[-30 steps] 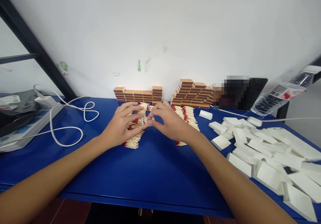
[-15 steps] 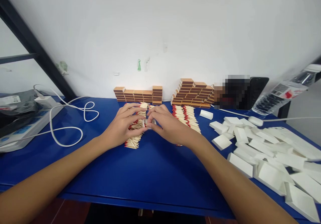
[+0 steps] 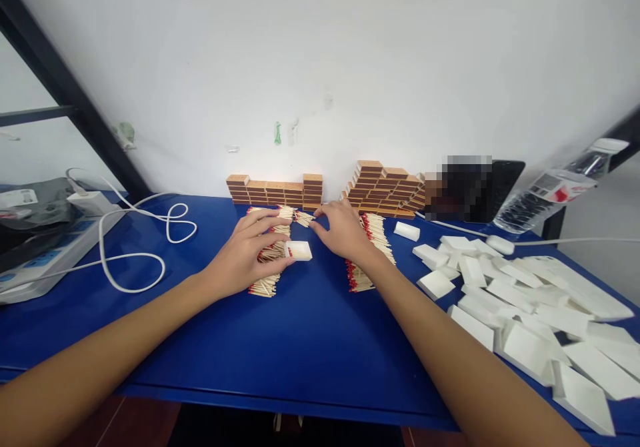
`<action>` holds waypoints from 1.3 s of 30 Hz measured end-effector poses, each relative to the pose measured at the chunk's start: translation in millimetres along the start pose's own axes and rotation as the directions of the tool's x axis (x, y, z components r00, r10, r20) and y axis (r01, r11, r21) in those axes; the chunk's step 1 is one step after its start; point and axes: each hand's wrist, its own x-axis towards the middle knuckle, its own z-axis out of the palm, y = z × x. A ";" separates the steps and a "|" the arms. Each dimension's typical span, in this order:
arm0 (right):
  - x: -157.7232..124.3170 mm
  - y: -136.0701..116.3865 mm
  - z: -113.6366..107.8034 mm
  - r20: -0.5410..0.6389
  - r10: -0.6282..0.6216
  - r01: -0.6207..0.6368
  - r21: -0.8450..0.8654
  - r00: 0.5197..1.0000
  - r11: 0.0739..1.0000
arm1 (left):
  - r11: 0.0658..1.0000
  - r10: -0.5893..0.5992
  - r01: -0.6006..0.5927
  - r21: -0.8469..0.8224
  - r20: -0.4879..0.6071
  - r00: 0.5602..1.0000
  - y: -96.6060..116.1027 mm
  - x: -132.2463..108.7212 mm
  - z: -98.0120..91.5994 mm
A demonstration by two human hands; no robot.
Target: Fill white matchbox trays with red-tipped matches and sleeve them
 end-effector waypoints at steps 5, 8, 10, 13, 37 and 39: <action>11.1 -6.8 23.5 0.072 -0.010 0.020 -0.128 0.997 0.992 | 1.000 -0.002 0.002 0.006 -0.009 1.000 0.0 -1.0 0.1; 15.7 -10.8 26.8 0.115 -0.021 0.037 -0.138 0.993 0.990 | 1.000 -0.008 0.008 0.003 -0.004 1.000 0.5 -1.2 0.2; 18.2 -11.2 27.4 0.127 -0.020 0.038 -0.140 0.992 0.989 | 1.000 -0.011 0.011 -0.003 -0.004 1.000 1.4 -1.0 0.2; 20.2 -11.5 27.0 0.122 -0.015 0.034 -0.159 0.992 0.987 | 1.000 -0.014 0.014 -0.003 -0.011 1.000 2.6 -0.7 0.1; -3.5 19.6 -20.2 0.249 -0.165 0.168 0.010 0.954 0.986 | 1.000 0.016 -0.016 0.017 -0.006 1.000 -1.2 -0.3 -1.5; -3.2 18.3 -20.4 0.256 -0.167 0.172 0.002 0.952 0.985 | 1.000 0.022 -0.022 0.020 -0.008 1.000 -1.9 -0.2 -1.4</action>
